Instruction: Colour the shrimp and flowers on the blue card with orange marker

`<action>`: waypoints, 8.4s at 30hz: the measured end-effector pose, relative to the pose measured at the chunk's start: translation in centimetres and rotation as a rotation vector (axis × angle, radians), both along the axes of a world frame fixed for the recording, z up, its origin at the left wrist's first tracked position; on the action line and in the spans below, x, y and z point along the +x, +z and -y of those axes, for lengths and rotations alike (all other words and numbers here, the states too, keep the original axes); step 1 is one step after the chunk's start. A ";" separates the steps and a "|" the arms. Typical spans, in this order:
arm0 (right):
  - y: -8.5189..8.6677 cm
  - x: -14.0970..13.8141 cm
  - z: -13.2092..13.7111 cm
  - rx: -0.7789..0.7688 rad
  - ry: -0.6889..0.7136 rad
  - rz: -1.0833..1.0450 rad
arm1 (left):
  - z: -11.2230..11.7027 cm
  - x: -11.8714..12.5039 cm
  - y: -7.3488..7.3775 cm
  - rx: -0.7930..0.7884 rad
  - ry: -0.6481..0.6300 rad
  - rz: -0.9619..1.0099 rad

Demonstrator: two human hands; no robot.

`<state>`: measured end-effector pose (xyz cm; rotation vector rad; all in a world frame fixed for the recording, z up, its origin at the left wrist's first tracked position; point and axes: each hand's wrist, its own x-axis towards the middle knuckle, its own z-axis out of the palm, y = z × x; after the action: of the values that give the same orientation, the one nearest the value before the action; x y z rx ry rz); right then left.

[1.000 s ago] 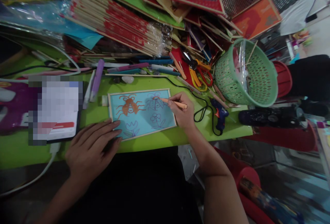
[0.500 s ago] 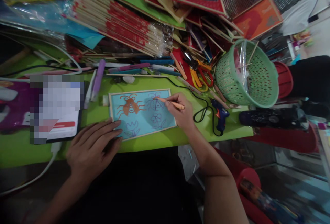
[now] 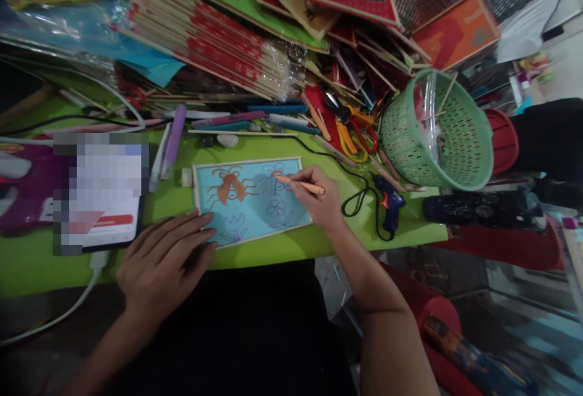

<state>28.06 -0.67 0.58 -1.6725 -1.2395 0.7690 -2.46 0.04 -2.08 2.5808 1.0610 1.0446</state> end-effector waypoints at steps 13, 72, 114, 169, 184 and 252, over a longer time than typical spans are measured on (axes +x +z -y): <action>0.4 -0.1 -0.2 0.056 -0.063 0.069 | 0.1 -0.1 -0.2 -0.020 0.002 -0.003; 0.4 -0.1 0.0 0.026 -0.074 0.064 | 0.1 -0.2 -0.4 -0.033 -0.003 0.001; 0.9 -0.4 0.0 0.156 -0.090 -0.038 | 0.0 0.1 0.0 0.008 -0.004 -0.004; 0.7 -0.6 -0.2 -0.008 0.056 -0.033 | 0.1 0.0 -0.1 -0.010 0.009 -0.009; 0.4 -0.3 0.0 -0.028 0.080 -0.045 | 0.1 -0.1 -0.2 -0.011 0.001 -0.011; 0.7 -0.1 0.1 0.042 0.047 -0.116 | 0.2 0.0 0.0 -0.014 -0.002 -0.007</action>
<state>27.92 -0.75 1.25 -1.5480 -1.2087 0.8511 -2.49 -0.15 -2.04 2.5763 1.0630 1.0242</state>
